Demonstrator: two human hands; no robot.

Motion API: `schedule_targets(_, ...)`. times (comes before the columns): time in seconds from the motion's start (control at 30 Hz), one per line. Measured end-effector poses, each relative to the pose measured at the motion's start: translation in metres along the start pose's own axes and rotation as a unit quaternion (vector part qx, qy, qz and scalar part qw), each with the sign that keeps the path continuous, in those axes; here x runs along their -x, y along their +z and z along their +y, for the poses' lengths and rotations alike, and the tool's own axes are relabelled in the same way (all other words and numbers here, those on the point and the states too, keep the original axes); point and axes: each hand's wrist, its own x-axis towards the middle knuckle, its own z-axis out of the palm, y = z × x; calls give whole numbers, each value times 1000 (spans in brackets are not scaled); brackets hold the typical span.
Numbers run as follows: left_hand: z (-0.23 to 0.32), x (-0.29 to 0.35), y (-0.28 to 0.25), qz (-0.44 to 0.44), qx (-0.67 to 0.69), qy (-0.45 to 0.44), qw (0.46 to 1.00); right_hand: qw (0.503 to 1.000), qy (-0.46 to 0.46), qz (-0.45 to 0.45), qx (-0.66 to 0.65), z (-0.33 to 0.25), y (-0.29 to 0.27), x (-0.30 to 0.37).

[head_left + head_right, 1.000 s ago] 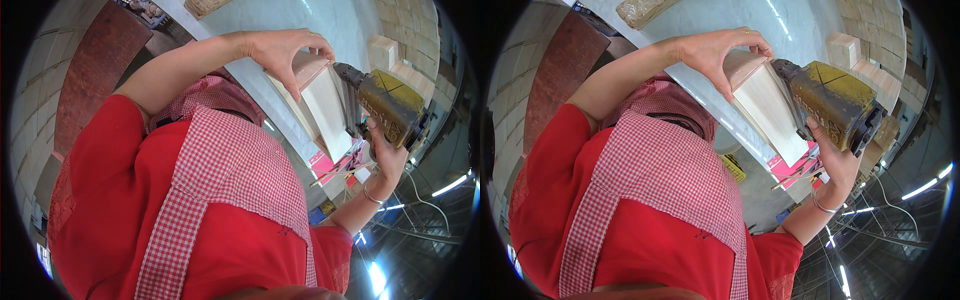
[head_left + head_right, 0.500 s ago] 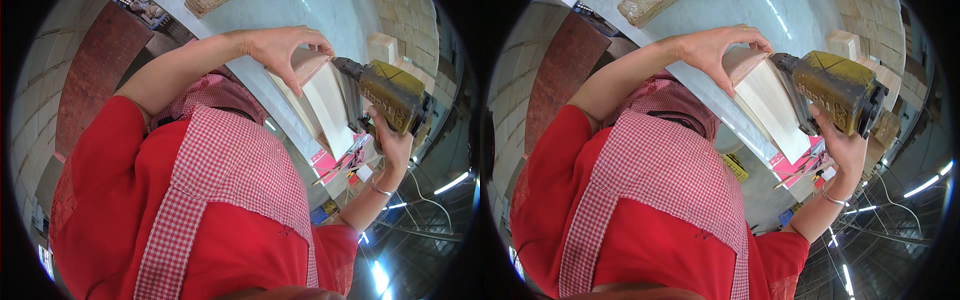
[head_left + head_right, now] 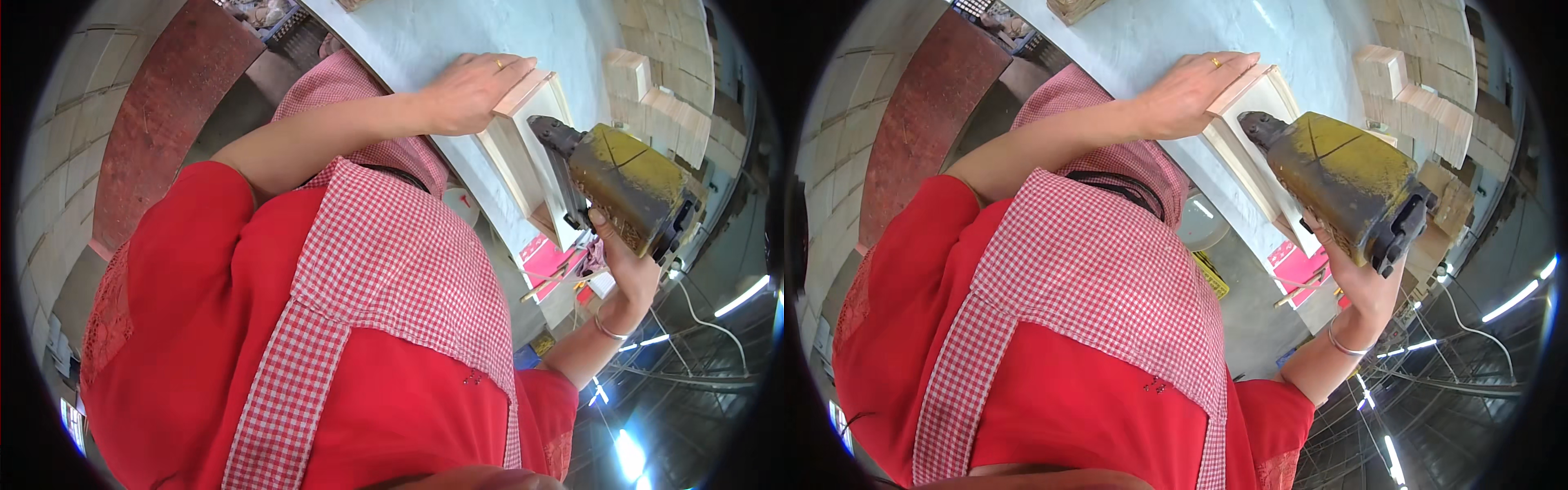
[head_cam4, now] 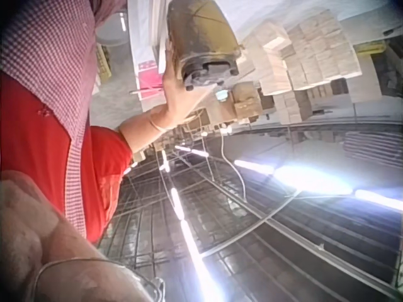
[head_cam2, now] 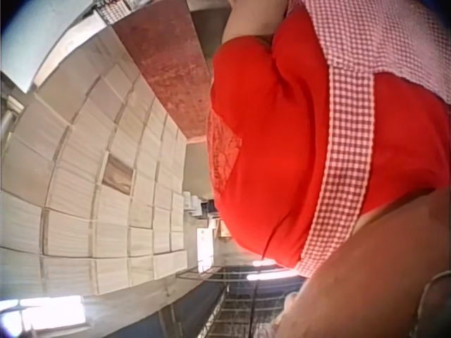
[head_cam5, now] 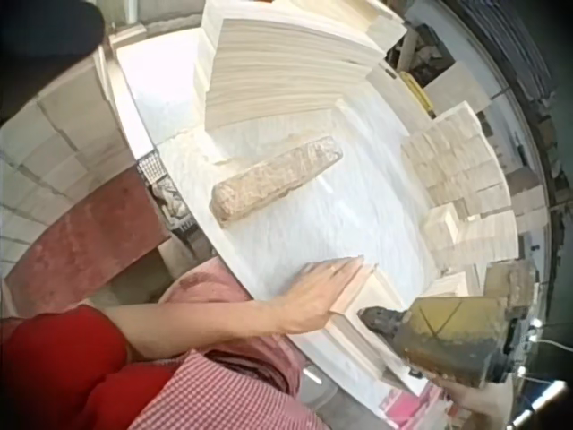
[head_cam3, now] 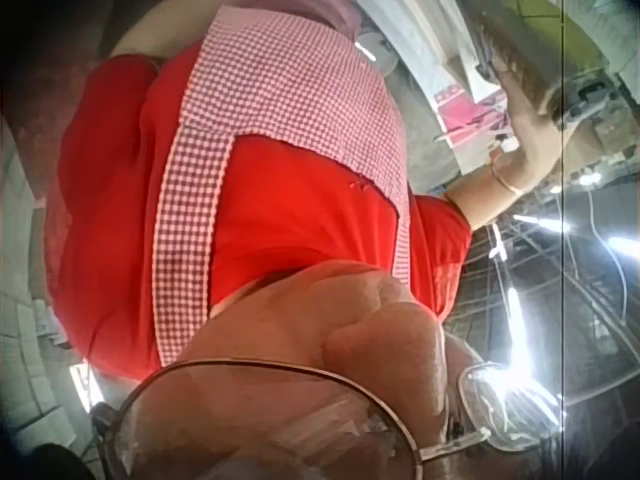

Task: Assembling wooden boxes using glue and a pneumatic nail gun.

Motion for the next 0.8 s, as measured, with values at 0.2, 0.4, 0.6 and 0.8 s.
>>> schedule_targets(0.2, 1, 4, 4, 1, -8, -2, 1000, 997, -8, -61, 50, 1, 1, -3)
schedule_targets(0.4, 2, 5, 4, -6, -30, -17, 999, 995, -25, -72, 66, -1, 3, -9)
schedule_targets(0.6, 2, 6, 4, -2, -28, -21, 999, 992, -17, -89, 91, 0, 2, -11)
schedule_targets(0.8, 5, 4, 1, -6, -22, -9, 1000, 990, -75, -41, 112, -11, 7, -5)
